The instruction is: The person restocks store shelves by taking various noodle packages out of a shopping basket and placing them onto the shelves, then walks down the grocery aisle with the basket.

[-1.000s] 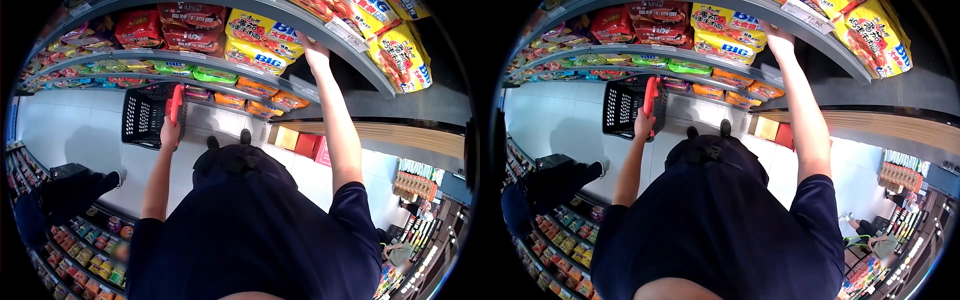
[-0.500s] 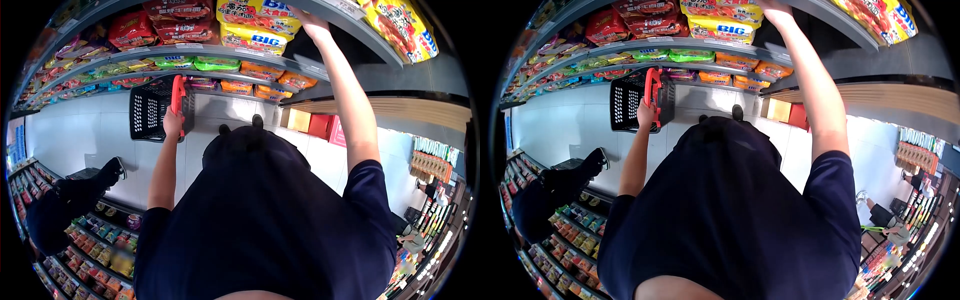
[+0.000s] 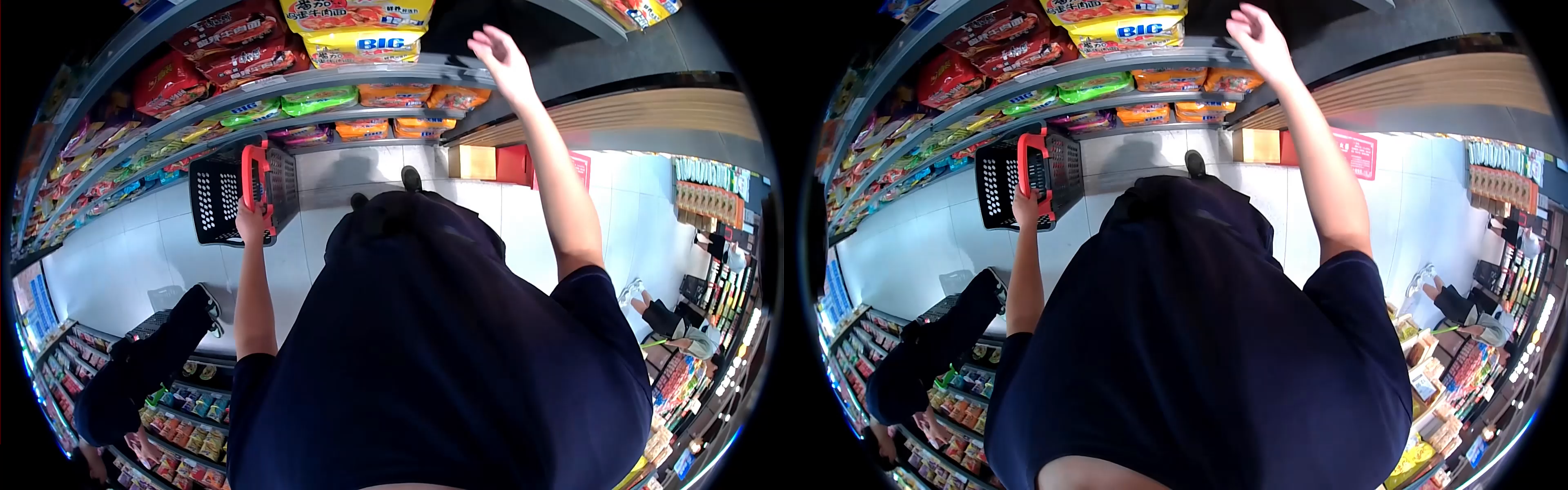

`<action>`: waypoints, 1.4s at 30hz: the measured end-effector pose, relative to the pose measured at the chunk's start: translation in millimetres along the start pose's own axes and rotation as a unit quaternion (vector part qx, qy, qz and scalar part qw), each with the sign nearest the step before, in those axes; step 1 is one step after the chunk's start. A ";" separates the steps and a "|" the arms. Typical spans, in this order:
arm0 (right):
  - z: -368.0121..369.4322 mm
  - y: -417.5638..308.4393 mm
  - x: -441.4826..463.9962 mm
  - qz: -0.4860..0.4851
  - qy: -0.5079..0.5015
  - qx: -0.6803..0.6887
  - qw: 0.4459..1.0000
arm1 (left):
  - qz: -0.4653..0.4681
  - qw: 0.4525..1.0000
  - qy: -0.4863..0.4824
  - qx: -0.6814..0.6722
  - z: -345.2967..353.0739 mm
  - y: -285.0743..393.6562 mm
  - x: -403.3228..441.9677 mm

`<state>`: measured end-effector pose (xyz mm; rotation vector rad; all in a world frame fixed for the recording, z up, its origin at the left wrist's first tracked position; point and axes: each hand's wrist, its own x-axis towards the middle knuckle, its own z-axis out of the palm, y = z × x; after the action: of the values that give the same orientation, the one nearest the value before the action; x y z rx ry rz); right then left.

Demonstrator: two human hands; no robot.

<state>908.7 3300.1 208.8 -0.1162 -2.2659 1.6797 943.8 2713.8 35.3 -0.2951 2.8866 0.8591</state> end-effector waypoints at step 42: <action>234.0 -33.8 16.3 0.095 -0.346 -0.002 0.933 | -0.035 0.993 0.028 -0.107 -31.6 -30.9 24.8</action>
<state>827.4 3079.0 183.3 0.3221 -2.8258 2.0533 924.6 2667.3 41.2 -0.4433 2.8167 1.1667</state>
